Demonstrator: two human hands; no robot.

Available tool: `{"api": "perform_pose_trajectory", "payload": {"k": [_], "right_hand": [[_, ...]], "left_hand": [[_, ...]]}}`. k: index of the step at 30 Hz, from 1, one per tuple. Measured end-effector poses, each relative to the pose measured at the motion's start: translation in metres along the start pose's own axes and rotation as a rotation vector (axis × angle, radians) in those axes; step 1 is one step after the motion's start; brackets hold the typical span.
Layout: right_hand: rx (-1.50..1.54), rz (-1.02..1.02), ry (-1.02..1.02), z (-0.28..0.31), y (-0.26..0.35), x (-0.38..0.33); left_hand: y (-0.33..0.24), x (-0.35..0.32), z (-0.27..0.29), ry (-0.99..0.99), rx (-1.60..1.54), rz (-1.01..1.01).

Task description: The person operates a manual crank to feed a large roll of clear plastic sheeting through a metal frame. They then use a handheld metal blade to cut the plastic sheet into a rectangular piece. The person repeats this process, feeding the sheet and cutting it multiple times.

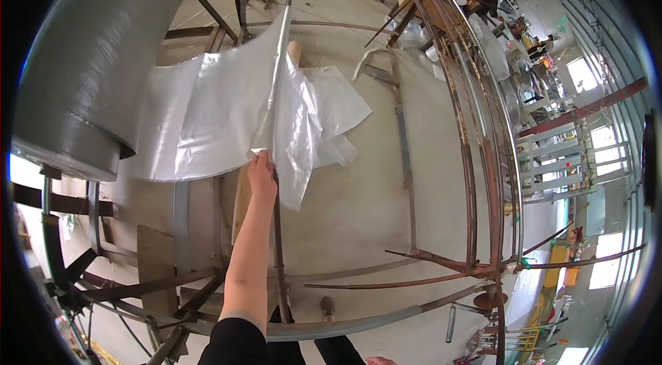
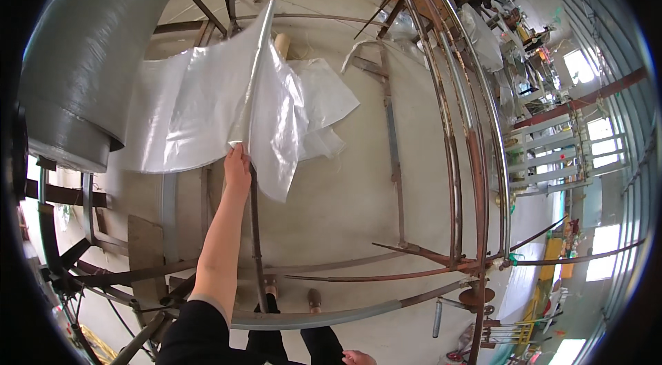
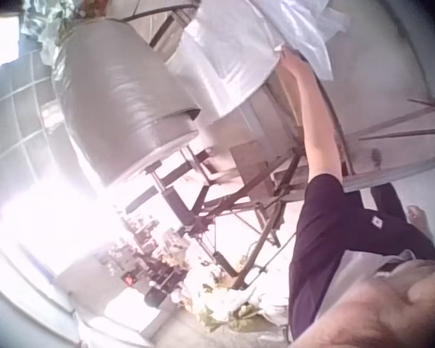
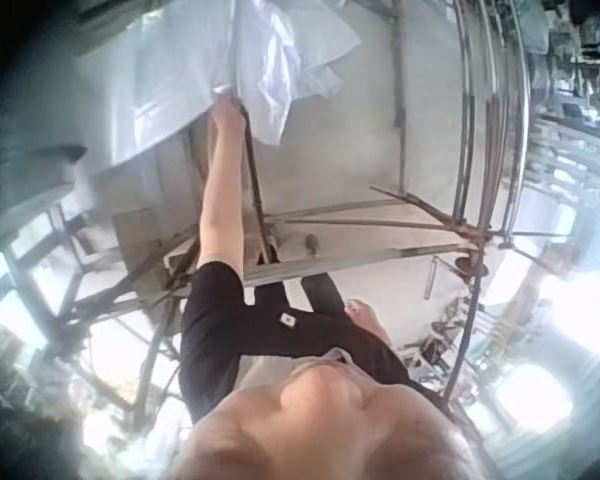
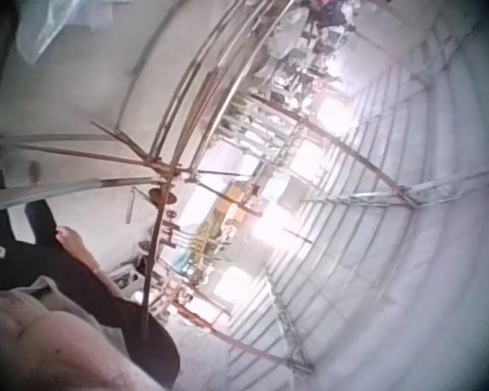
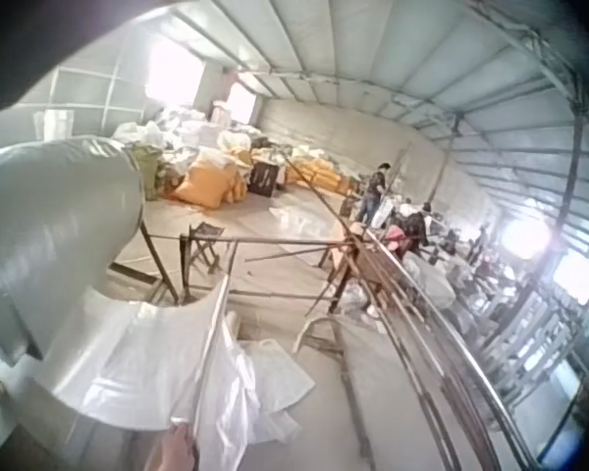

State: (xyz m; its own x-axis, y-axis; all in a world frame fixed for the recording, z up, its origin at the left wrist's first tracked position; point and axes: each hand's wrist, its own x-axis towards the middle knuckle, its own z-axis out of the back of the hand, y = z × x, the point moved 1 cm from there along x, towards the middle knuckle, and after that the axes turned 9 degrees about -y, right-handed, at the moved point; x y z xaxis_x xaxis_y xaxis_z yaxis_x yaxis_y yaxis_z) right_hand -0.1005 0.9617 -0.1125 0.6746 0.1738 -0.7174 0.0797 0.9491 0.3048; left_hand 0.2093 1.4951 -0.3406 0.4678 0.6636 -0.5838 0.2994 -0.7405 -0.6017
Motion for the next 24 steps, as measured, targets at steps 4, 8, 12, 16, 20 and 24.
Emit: {"api": "perform_pose_trajectory", "payload": {"k": [4, 8, 12, 16, 20, 24], "right_hand": [[-0.011, 0.247, -0.096, -0.021, -0.004, 0.047], [0.133, 0.506, -0.368, 0.033, 0.128, 0.127], [0.189, 0.697, -0.714, 0.035, 0.246, 0.158], [0.202, 0.441, -0.589, 0.014, 0.240, 0.173], [0.405, 0.483, -0.850, 0.061, 0.180, 0.184], [0.391, 0.472, -0.949, 0.138, 0.216, 0.132]], "left_hand": [[-0.040, -0.103, -0.028, 0.134, -0.230, 0.247], [-0.069, -0.181, -0.013, 0.095, -0.298, 0.437], [-0.086, -0.284, -0.026, 0.170, -0.227, 0.602], [-0.090, -0.334, -0.021, 0.299, -0.280, 0.617], [-0.099, -0.342, -0.001, 0.575, 0.088, 0.292], [-0.048, -0.374, 0.016, 0.924, 1.023, -0.102]]}}
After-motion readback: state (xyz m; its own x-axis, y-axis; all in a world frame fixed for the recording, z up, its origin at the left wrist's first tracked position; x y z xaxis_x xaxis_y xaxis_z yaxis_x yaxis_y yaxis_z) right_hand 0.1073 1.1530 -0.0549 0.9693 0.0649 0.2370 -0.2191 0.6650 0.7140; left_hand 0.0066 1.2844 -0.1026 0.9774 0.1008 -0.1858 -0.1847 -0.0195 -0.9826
